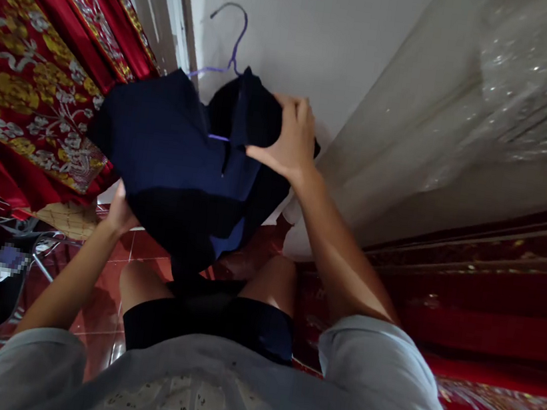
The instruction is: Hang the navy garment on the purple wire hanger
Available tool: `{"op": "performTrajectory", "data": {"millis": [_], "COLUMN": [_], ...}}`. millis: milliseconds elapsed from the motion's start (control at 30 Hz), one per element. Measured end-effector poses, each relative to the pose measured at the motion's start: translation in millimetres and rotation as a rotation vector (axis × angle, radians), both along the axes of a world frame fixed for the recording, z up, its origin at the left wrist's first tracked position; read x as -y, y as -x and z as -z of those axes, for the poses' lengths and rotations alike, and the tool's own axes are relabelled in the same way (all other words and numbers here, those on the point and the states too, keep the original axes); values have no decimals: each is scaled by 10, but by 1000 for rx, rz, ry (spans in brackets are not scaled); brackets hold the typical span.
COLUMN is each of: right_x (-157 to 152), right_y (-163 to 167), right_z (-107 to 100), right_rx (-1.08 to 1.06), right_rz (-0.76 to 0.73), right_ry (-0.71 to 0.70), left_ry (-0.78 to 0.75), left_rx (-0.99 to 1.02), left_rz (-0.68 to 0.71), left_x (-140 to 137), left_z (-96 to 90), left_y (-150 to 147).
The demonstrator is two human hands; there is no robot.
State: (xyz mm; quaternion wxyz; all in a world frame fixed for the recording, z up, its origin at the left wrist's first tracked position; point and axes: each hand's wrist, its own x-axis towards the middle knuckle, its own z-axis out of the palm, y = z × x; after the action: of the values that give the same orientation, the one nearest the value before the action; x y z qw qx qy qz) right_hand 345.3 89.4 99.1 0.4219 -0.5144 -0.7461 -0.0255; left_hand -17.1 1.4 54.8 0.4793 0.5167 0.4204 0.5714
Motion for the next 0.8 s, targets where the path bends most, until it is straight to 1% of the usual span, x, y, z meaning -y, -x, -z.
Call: {"op": "performTrajectory", "data": {"millis": [67, 100, 133, 200, 233, 300, 400, 467, 533, 567, 600, 633, 700, 733, 800], "right_x": [-102, -132, -141, -92, -35, 123, 374, 481, 524, 531, 539, 554, 630, 696, 863], "right_y": [106, 176, 245, 347, 372, 378, 397, 518, 754, 903, 1060, 1215, 1474, 1564, 1645], "right_z": [-179, -235, -266, -262, -234, -152, -8, 123, 323, 450, 589, 734, 1009, 1127, 1306], "right_rx": [20, 35, 50, 74, 81, 76, -11, -179, -439, -585, -707, -771, -807, -806, -834], "right_rz": [-52, -93, -135, -201, -223, -258, -291, -236, -104, -28, 22, 12, -49, -70, -80], "right_ry": [-34, -50, -64, -85, -92, -96, -112, -130, -103, -55, 34, 177, 465, 576, 736], "left_ry": [112, 128, 116, 40, 13, 17, 116, 204, 287, 322, 355, 385, 420, 426, 415], "left_rx": [33, 23, 13, -12, -14, 9, 107, 214, 317, 361, 397, 422, 429, 411, 353], "left_rz": [-2, -43, -122, -309, -376, -428, -466, -468, -439, -428, -425, -429, -439, -441, -450], "left_x": [51, 68, 83, 115, 138, 204, 352, 457, 542, 574, 598, 614, 631, 634, 636], "left_z": [127, 184, 236, 324, 365, 448, 578, 645, 682, 690, 696, 700, 711, 720, 740], "left_y": [-20, -51, -87, -153, -178, -221, -340, -487, -664, -747, -815, -864, -889, -866, -769]}}
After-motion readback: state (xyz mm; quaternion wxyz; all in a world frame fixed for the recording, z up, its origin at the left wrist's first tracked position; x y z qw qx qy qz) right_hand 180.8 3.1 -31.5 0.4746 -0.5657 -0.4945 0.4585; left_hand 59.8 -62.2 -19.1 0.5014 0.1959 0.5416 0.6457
